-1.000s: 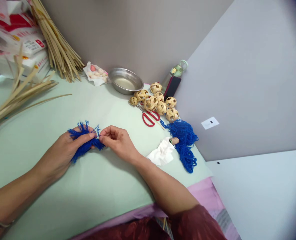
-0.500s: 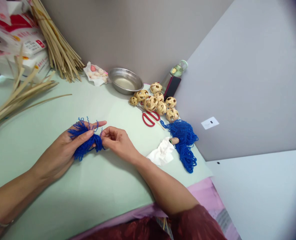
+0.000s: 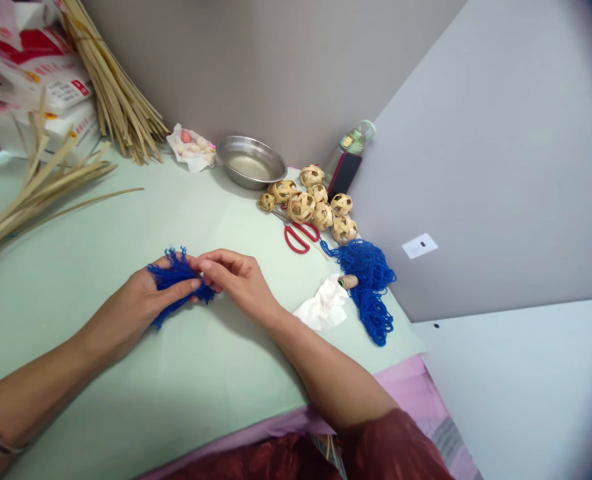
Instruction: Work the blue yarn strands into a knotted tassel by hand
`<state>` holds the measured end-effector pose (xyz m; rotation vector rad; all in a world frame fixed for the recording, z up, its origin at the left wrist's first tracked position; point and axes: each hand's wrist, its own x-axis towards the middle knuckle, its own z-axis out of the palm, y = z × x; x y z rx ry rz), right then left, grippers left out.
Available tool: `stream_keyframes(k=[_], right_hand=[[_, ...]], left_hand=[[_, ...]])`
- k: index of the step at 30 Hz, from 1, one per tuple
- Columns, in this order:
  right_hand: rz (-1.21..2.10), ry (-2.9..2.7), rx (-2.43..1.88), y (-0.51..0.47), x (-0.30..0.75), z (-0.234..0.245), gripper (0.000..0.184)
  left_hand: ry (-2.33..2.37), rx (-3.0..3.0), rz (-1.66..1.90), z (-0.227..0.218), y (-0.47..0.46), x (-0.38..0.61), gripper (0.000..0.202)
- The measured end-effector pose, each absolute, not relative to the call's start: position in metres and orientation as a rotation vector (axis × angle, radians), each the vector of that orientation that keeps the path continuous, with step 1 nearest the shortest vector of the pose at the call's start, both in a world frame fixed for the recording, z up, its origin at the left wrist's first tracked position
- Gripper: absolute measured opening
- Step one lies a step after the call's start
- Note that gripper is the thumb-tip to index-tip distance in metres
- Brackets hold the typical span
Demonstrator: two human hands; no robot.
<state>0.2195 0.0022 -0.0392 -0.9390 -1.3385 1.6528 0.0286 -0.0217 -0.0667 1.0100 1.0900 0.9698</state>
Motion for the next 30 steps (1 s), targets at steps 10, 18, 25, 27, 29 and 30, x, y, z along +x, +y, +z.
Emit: stream_keyframes(k=[10, 18, 25, 27, 29, 30], right_hand=[[1.623, -1.341, -1.041, 0.002, 0.221, -0.04, 0.049], [1.616, -1.341, -0.966, 0.006, 0.22, -0.048, 0.046], [1.619, -1.26, -0.865, 0.004, 0.221, -0.035, 0.041], [1.589, -1.249, -0.888, 0.004, 0.222, -0.033, 0.045], [1.561, -1.258, -0.955, 0.004, 0.223, -0.034, 0.045], [1.563, -1.281, -0.984, 0.004, 0.223, -0.035, 0.044]], left_hand=[[1.194, 0.812, 1.071, -0.057, -0.021, 0.033, 0.041], [1.208, 0.955, 1.012, -0.063, -0.019, 0.031, 0.033], [1.164, 1.107, 0.846, -0.065, -0.019, 0.031, 0.031], [1.187, 1.074, 0.871, -0.066, -0.02, 0.03, 0.03], [1.198, 1.012, 0.93, -0.067, -0.02, 0.029, 0.029], [1.198, 0.983, 0.96, -0.067, -0.02, 0.028, 0.028]])
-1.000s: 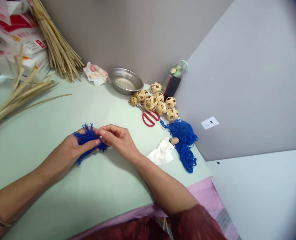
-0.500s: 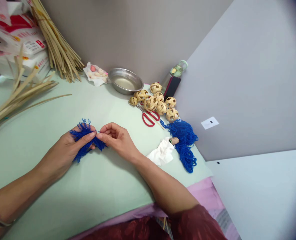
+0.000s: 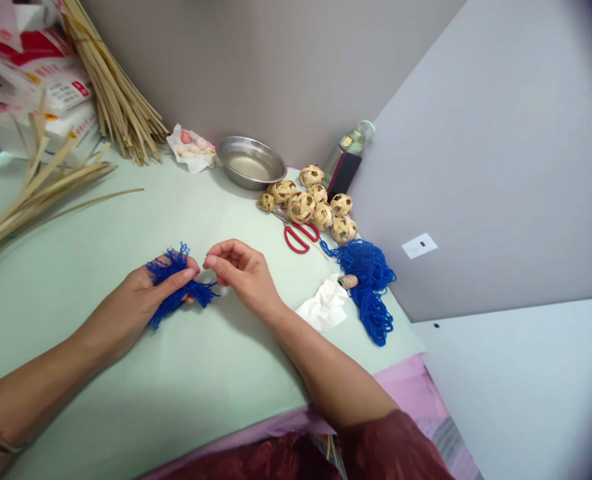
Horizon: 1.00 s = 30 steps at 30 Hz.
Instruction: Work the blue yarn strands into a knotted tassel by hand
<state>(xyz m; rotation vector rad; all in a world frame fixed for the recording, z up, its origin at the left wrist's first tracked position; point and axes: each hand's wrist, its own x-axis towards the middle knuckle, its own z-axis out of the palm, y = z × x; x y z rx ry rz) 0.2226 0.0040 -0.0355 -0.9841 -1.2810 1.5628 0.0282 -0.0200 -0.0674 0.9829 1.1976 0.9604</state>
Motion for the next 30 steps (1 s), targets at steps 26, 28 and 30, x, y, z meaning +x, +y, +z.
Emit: stream_keyframes(k=[26, 28, 30], right_hand=[[1.919, -1.52, -0.894, 0.003, 0.222, -0.052, 0.046], [1.959, -1.576, -0.876, 0.002, 0.222, -0.051, 0.044], [1.814, -1.589, -0.964, 0.002, 0.224, -0.047, 0.044]], left_hand=[[1.178, 0.705, 1.167, -0.047, -0.019, 0.033, 0.041], [1.18, 0.656, 1.189, -0.045, -0.018, 0.032, 0.045], [1.171, 0.63, 1.188, -0.045, -0.017, 0.031, 0.047]])
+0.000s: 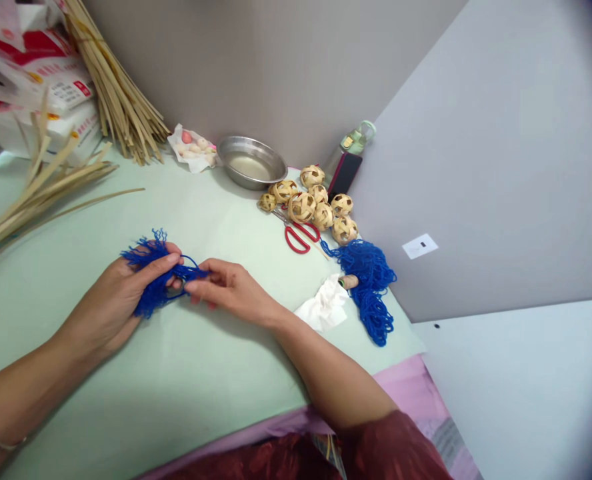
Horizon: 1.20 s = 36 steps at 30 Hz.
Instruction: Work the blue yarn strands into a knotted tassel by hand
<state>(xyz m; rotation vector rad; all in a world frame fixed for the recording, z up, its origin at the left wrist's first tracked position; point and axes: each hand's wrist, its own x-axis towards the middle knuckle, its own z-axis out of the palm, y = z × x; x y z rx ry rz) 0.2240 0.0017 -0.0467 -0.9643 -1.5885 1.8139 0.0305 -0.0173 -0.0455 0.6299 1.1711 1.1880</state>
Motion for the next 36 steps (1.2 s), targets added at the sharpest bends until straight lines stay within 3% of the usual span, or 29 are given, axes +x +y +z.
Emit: stream_keyframes(k=[4, 7, 14, 24, 36], right_hand=[[1.404, -1.532, -1.154, 0.002, 0.228, -0.037, 0.045], [1.296, -1.572, -1.166, 0.002, 0.229, -0.033, 0.048], [1.602, -1.628, -0.947, 0.001, 0.227, -0.042, 0.054], [1.633, -1.347, -1.051, 0.006, 0.222, -0.042, 0.049], [1.625, -1.393, -1.058, 0.002, 0.22, -0.039, 0.034]], left_hand=[[1.159, 0.677, 1.142, -0.049, -0.02, 0.031, 0.037], [1.168, 0.762, 1.09, -0.051, -0.023, 0.034, 0.031], [1.181, 0.813, 1.04, -0.051, -0.025, 0.035, 0.033], [1.165, 0.866, 1.01, -0.059, -0.024, 0.033, 0.028], [1.212, 0.917, 0.981, -0.051, -0.023, 0.036, 0.028]])
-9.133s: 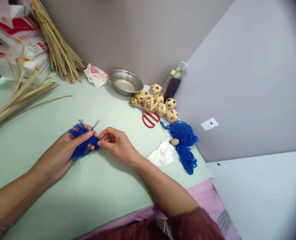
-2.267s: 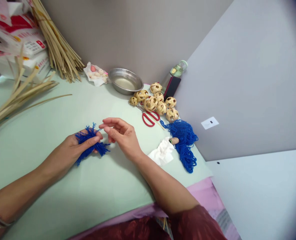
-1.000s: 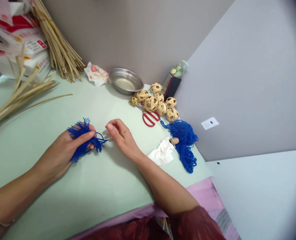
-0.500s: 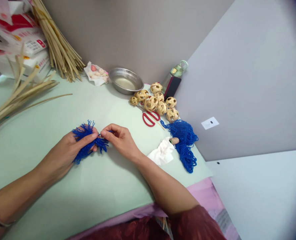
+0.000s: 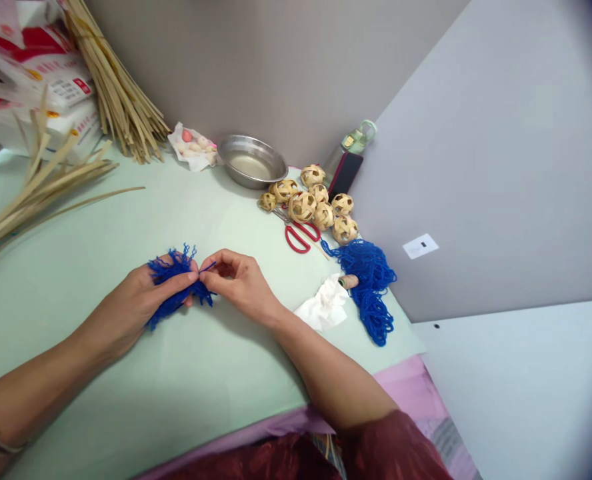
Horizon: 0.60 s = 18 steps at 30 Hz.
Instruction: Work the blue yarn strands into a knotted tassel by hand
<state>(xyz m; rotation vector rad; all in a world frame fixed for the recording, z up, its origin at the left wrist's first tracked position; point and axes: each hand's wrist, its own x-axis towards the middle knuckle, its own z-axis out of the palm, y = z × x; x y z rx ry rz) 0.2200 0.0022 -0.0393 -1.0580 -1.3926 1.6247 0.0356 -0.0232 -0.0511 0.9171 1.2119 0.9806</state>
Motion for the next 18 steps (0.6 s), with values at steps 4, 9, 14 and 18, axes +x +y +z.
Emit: stream_keyframes(k=[4, 9, 14, 18], right_hand=[[1.632, -1.454, -1.073, 0.0, 0.2202, -0.0366, 0.021], [1.649, -1.442, -1.079, 0.0004, 0.2199, -0.0365, 0.017], [1.627, -1.452, -1.076, 0.0006, 0.2189, -0.0386, 0.016], [1.616, -1.503, -1.079, 0.0003, 0.2191, -0.0407, 0.017]], left_hand=[[1.209, 0.89, 0.968, -0.0524, -0.0232, 0.0328, 0.023], [1.201, 0.878, 0.965, -0.0532, -0.023, 0.0303, 0.024], [1.212, 1.01, 0.964, -0.0514, -0.0223, 0.0338, 0.023], [1.239, 1.019, 0.969, -0.0533, -0.0208, 0.0346, 0.024]])
